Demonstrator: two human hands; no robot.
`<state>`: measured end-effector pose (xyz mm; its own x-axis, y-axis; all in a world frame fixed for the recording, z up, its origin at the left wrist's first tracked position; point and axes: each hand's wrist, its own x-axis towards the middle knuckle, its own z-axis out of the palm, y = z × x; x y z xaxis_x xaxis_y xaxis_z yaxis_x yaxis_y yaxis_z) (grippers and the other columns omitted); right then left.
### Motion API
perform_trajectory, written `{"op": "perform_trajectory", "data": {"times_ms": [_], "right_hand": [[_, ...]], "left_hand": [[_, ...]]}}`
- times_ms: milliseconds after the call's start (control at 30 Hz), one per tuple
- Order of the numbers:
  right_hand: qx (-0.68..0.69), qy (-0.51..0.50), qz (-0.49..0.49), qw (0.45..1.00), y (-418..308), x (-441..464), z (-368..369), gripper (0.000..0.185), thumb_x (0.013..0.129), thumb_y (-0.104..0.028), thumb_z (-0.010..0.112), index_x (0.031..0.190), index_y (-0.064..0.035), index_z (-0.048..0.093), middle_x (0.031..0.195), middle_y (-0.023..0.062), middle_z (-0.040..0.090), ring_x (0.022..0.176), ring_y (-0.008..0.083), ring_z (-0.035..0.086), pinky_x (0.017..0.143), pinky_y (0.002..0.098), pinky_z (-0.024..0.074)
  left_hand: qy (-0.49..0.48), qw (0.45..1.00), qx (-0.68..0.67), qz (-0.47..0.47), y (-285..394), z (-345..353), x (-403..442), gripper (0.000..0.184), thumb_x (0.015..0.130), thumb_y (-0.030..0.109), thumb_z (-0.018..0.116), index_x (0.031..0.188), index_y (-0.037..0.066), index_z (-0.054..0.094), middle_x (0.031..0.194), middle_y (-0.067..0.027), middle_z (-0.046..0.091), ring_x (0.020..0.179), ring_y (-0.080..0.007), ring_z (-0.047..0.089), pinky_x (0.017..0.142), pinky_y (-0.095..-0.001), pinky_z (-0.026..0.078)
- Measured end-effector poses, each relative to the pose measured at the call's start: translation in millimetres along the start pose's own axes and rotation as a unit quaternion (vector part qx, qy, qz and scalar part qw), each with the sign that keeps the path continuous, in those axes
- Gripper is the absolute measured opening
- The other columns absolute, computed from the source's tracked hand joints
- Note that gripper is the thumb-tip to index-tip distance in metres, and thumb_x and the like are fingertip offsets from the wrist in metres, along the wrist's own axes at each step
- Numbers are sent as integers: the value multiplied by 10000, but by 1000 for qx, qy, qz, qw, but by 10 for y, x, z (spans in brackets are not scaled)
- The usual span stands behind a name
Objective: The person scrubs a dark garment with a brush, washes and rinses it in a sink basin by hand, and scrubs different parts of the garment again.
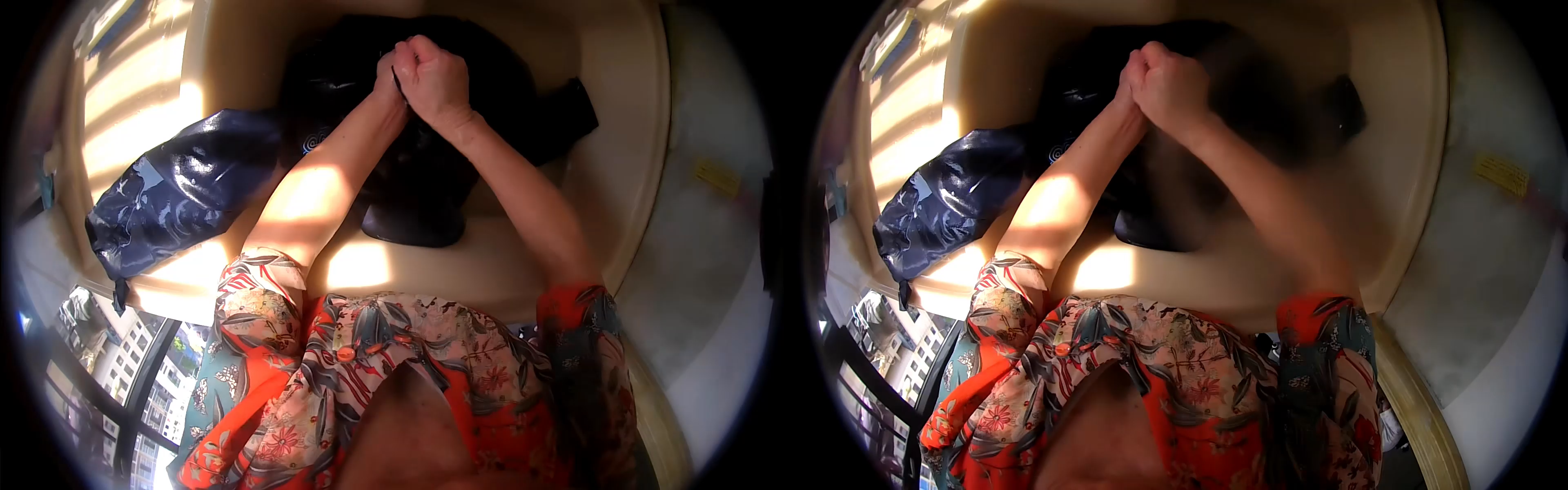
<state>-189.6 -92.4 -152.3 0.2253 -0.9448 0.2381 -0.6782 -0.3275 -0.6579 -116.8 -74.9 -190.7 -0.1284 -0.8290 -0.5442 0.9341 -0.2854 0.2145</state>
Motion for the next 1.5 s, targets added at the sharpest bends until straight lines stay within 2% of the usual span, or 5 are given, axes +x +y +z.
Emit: {"op": "perform_trajectory", "data": {"times_ms": [833,1033,1167,1333,1500], "right_hand": [[-186,-221,98,952,1199,130,150,268,835,-231,437,807,-58,641,850,164,634,851,359,598,740,441,476],[-84,-90,39,992,265,-239,15,189,842,-187,511,748,-34,570,761,190,591,720,333,569,663,422,435],[-164,-217,106,956,1365,80,208,146,818,-152,506,849,-30,580,849,157,587,766,282,564,641,384,439],[-86,-66,-13,994,454,-310,44,209,821,-209,520,714,-39,579,680,193,558,653,362,534,621,426,439],[-165,-130,39,977,1493,2,248,100,746,-156,565,748,-59,589,738,130,590,656,272,569,594,374,455]], "left_hand": [[206,944,257,-10,-858,-465,838,305,856,216,498,1117,59,520,1057,-96,573,1006,-218,528,811,-325,430],[-79,994,65,-37,-729,-683,614,315,858,242,471,1130,92,522,1038,-79,585,1005,-198,540,769,-305,458],[252,923,286,55,-970,-549,963,324,895,278,348,985,51,561,933,-119,593,856,-256,560,709,-346,457],[-279,947,-150,-44,-921,-1152,995,324,893,245,333,972,27,559,942,-144,598,843,-260,581,741,-357,457],[197,956,210,-46,-817,-364,781,300,878,200,434,1093,12,523,1045,-140,570,929,-236,548,758,-329,435]]}}
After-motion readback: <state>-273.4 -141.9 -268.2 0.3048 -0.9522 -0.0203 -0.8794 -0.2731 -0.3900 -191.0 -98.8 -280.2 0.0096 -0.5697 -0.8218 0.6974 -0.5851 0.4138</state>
